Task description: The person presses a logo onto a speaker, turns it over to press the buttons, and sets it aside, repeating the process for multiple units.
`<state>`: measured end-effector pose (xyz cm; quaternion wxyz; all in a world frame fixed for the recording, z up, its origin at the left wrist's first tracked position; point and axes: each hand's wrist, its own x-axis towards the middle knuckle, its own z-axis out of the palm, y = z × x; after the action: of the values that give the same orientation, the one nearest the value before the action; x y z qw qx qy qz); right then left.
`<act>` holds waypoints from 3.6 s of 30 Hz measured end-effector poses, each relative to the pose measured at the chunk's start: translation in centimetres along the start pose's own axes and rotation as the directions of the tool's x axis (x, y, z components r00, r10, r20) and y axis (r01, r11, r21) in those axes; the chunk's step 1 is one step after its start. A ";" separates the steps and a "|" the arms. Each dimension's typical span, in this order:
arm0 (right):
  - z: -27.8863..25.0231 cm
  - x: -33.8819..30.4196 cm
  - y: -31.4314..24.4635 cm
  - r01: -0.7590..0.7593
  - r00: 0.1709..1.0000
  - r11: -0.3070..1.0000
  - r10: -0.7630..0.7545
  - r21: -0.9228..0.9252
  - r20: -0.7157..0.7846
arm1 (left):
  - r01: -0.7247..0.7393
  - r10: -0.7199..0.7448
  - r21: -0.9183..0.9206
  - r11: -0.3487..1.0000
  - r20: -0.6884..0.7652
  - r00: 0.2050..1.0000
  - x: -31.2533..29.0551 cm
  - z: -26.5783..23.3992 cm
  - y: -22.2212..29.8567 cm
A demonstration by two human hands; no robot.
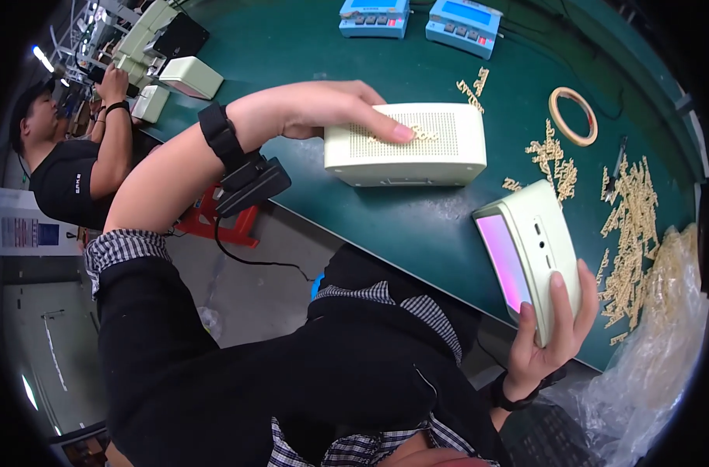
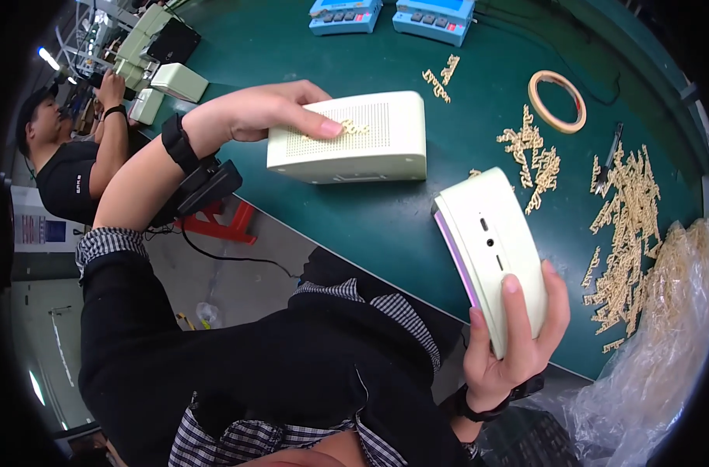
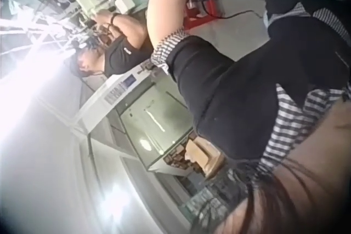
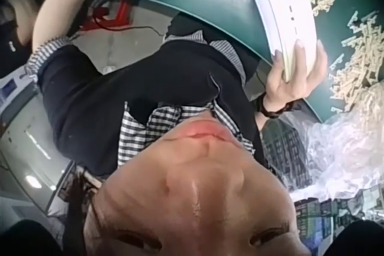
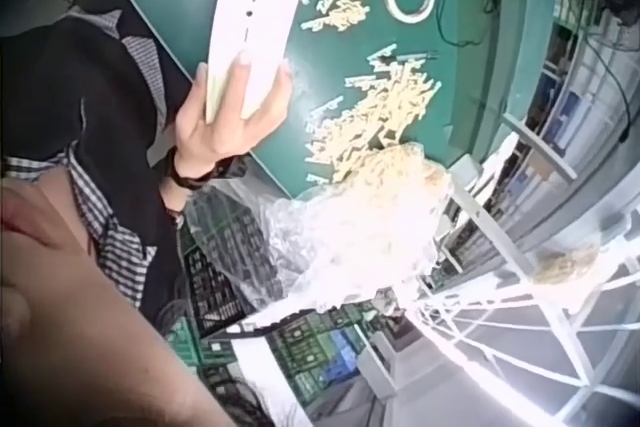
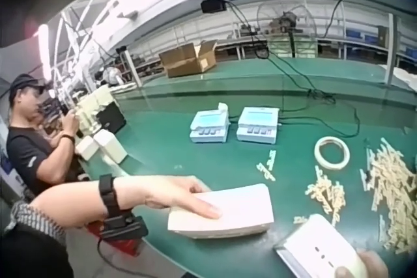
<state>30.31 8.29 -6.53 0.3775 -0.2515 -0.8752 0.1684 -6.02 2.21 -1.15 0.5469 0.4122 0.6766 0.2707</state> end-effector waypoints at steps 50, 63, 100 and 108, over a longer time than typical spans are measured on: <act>-4.9 2.5 3.0 0.063 0.994 0.970 -0.082 -0.236 -0.072 | -0.517 0.748 0.765 0.384 0.070 0.660 1.9 3.3 -2.5; -3.3 29.2 36.3 -0.336 0.880 0.797 0.076 -0.502 -0.469 | -0.452 0.615 0.740 0.499 0.065 0.786 1.4 2.6 -0.9; 10.7 10.6 -2.4 0.294 0.817 0.953 -0.293 0.079 0.497 | -0.514 0.665 0.726 0.458 0.103 0.740 1.8 3.1 -3.7; 10.9 11.6 -0.8 0.122 0.880 0.992 -0.114 0.014 0.462 | 0.184 0.837 0.831 0.525 -0.543 0.065 0.5 -8.8 -4.6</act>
<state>15.15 13.04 -6.62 0.1662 -0.1534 -0.9548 0.1931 -15.70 0.95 -2.94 -0.3341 0.4841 0.7528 0.2955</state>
